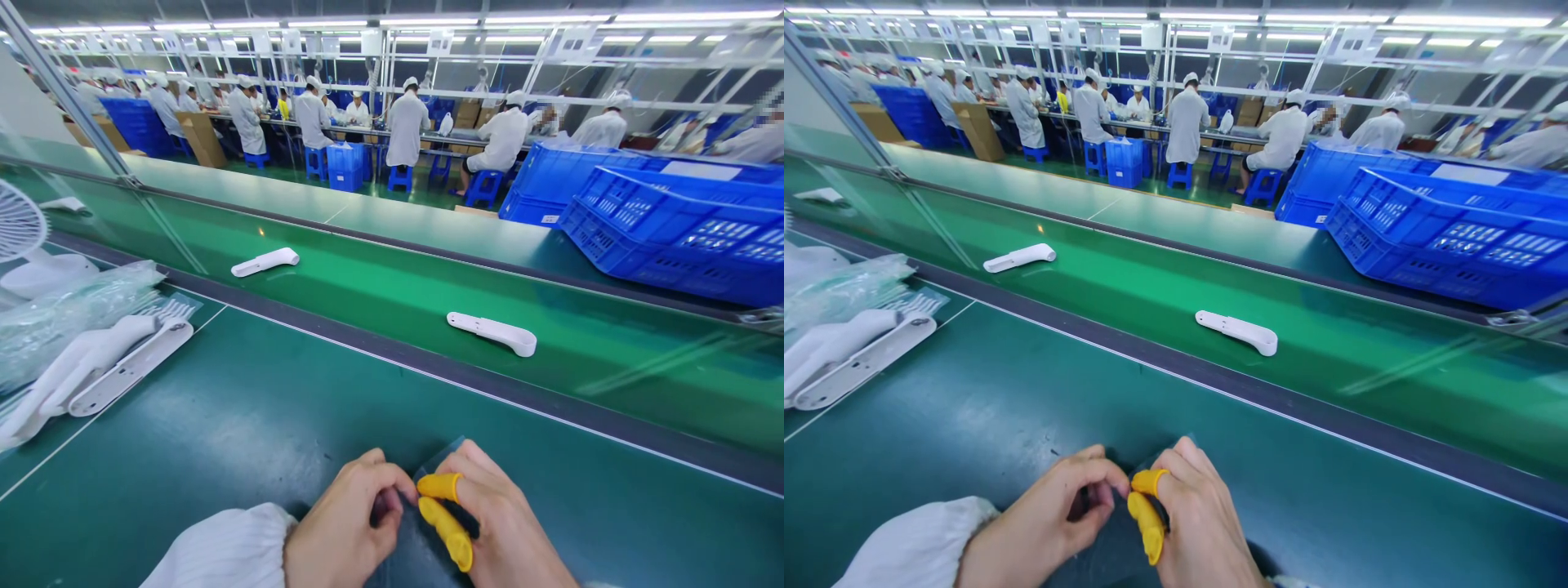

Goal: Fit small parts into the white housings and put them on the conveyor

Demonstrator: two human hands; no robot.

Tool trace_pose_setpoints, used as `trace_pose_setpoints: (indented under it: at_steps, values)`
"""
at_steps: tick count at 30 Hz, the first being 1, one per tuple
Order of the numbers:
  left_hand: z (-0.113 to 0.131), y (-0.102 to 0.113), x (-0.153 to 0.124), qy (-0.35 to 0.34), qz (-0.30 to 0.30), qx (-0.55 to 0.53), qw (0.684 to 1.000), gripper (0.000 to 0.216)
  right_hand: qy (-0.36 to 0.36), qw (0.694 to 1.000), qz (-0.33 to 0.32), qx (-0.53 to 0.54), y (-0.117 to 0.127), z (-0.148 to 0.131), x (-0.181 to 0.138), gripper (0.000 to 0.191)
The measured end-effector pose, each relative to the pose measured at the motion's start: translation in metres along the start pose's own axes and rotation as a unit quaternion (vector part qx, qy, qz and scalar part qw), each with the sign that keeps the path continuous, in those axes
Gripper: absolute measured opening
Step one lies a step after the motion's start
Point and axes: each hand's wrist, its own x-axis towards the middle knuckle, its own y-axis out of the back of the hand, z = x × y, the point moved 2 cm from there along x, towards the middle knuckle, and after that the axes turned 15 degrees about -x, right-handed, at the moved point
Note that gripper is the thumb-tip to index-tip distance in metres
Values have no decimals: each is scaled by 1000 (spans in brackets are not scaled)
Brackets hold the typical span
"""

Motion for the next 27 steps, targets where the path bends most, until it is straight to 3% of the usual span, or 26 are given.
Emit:
trace_pose_setpoints:
  at_steps: [9,14,18,20,22,24,27]
  values:
    - [1,-3,3,14,-6,28,1000,36,-19,999,-29,-35,-5,1,-1,23]
    - [4,-1,1,45,-25,79,996,45,-33,999,-12,-5,0,5,1,19]
    - [11,-5,-3,-23,3,254,967,50,-50,998,-4,37,8,11,3,19]
    - [15,-9,-4,-58,-15,326,943,48,-63,997,0,47,12,16,4,19]
    - [18,-11,-5,-83,-53,327,940,43,-72,996,11,47,16,20,4,18]
    - [21,-2,-1,-102,-63,304,945,42,-71,997,18,39,18,24,4,19]
    - [24,39,17,-128,9,327,936,36,-61,998,20,21,20,30,5,21]
